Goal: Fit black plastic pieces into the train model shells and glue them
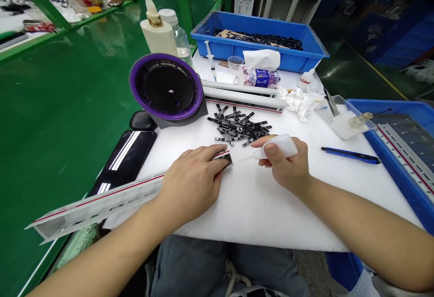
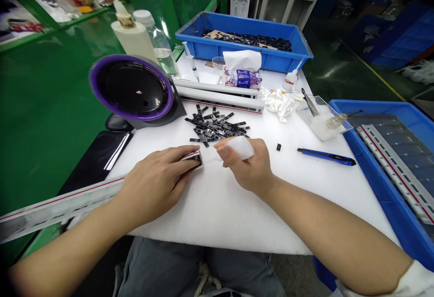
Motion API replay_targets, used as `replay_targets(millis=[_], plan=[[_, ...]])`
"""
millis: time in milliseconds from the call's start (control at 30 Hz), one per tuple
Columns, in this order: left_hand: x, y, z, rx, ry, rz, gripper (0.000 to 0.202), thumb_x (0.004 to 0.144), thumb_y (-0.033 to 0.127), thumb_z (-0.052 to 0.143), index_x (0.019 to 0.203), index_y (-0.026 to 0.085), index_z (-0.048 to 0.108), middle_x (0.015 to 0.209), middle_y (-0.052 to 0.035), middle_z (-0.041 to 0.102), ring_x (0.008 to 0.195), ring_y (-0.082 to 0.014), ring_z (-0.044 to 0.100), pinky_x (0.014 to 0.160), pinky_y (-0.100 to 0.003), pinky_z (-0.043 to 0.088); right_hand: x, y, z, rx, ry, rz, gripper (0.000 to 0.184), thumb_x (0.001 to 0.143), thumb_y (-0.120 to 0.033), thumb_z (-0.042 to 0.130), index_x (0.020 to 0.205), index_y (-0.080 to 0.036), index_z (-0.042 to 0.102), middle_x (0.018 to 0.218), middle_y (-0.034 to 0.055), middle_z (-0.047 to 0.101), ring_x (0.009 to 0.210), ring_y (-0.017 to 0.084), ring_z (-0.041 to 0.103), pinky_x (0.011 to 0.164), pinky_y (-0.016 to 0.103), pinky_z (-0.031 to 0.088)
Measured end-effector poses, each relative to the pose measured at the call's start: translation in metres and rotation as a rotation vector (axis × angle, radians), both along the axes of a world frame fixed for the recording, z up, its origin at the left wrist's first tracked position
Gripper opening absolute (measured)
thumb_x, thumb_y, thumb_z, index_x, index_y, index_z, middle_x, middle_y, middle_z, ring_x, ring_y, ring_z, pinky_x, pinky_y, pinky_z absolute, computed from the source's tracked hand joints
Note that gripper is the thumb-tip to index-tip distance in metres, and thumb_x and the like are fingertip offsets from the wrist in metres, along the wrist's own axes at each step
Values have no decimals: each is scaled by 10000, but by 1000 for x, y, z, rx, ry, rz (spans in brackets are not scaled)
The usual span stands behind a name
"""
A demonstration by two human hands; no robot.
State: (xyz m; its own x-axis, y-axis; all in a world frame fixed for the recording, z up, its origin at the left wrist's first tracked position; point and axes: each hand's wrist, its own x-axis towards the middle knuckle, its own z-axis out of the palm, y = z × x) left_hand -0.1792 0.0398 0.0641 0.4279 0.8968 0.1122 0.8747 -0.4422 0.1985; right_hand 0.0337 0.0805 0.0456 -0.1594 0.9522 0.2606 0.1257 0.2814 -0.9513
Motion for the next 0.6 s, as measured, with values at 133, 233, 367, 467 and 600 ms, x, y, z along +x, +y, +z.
replay_targets(millis=[133,233,367,467,600], plan=[[1,0,-1,9,8,3,313,921,221,453,1059,240,733,1373,-23,589,1124,-280,609,925,-486,523,-1,0,-1,5,-20,-5,402,831,-593,654,784,-208,761,552,15,629,476,147,594,442,269,498],[1,0,-1,13,24,5,307,924,222,453,1051,244,733,1379,-7,585,1124,-278,609,913,-488,526,0,0,-1,-1,-25,-5,400,836,-588,652,793,-206,763,553,15,629,481,148,599,440,265,493],[1,0,-1,21,38,6,302,921,221,458,1051,245,730,1381,2,586,1127,-276,608,916,-491,526,0,1,-1,12,-14,14,365,855,-547,653,792,-204,760,551,9,626,483,137,598,450,253,491],[1,0,0,13,44,9,304,919,223,459,1056,243,730,1385,-7,585,1136,-277,604,922,-486,525,0,1,-1,21,-25,25,356,868,-534,642,796,-206,761,555,8,628,492,137,601,451,250,488],[2,0,0,3,49,12,307,925,228,455,1071,250,724,1391,-6,581,1148,-276,601,925,-485,525,0,1,-1,19,-45,31,363,872,-535,637,784,-204,759,558,8,633,494,134,604,451,245,487]])
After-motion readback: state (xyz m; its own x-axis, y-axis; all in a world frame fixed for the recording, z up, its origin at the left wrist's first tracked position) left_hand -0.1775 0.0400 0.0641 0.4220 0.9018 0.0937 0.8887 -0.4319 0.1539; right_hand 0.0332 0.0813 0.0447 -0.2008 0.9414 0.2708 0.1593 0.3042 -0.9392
